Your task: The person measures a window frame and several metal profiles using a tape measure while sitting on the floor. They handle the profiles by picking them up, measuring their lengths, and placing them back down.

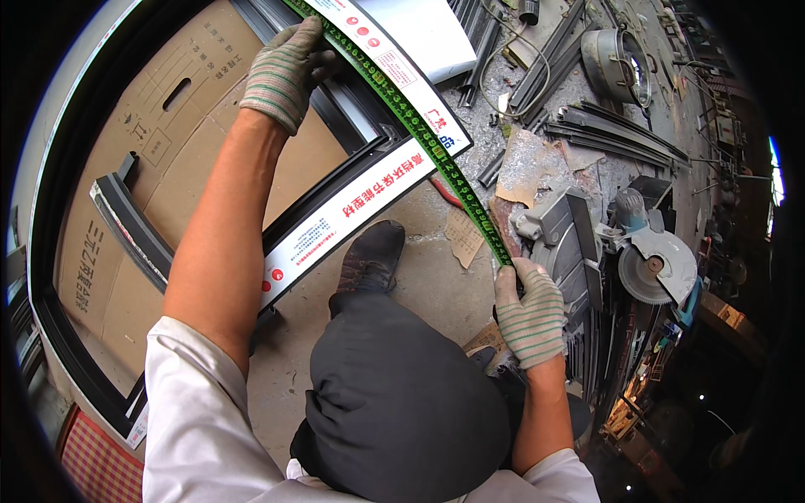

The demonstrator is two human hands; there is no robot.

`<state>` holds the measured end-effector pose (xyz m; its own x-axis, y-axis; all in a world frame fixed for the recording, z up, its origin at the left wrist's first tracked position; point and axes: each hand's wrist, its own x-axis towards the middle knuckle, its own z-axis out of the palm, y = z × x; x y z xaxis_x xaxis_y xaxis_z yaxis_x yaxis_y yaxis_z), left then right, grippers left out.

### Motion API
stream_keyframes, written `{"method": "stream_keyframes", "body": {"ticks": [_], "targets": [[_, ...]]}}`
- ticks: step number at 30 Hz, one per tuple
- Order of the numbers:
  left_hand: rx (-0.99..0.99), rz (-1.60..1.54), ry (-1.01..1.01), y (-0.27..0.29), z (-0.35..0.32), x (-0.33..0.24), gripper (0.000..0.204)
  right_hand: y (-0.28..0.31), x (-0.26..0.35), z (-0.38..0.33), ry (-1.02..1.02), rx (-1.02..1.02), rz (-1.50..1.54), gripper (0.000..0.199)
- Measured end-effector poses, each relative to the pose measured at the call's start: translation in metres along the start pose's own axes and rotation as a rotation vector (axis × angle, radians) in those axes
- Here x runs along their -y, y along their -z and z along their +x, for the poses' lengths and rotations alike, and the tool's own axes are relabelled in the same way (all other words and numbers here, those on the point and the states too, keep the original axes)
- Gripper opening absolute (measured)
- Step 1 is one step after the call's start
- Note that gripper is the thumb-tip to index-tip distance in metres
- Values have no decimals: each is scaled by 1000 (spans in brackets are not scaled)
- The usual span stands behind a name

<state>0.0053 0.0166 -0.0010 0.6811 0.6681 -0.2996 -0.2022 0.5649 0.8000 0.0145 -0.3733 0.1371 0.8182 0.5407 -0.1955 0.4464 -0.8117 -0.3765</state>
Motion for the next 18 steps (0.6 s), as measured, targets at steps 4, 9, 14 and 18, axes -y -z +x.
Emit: {"method": "stream_keyframes", "body": {"ticks": [4,9,14,18], "targets": [[7,1,-10,0,-1,1,39,1,2,0,-17,8,-5,12],[33,-33,-8,2,2,1,40,0,-1,0,8,-5,-14,14],[42,-54,-12,3,3,2,39,2,1,1,-25,19,-20,15],[7,-31,-7,-1,-1,-1,36,2,2,2,-23,28,-27,15]]}}
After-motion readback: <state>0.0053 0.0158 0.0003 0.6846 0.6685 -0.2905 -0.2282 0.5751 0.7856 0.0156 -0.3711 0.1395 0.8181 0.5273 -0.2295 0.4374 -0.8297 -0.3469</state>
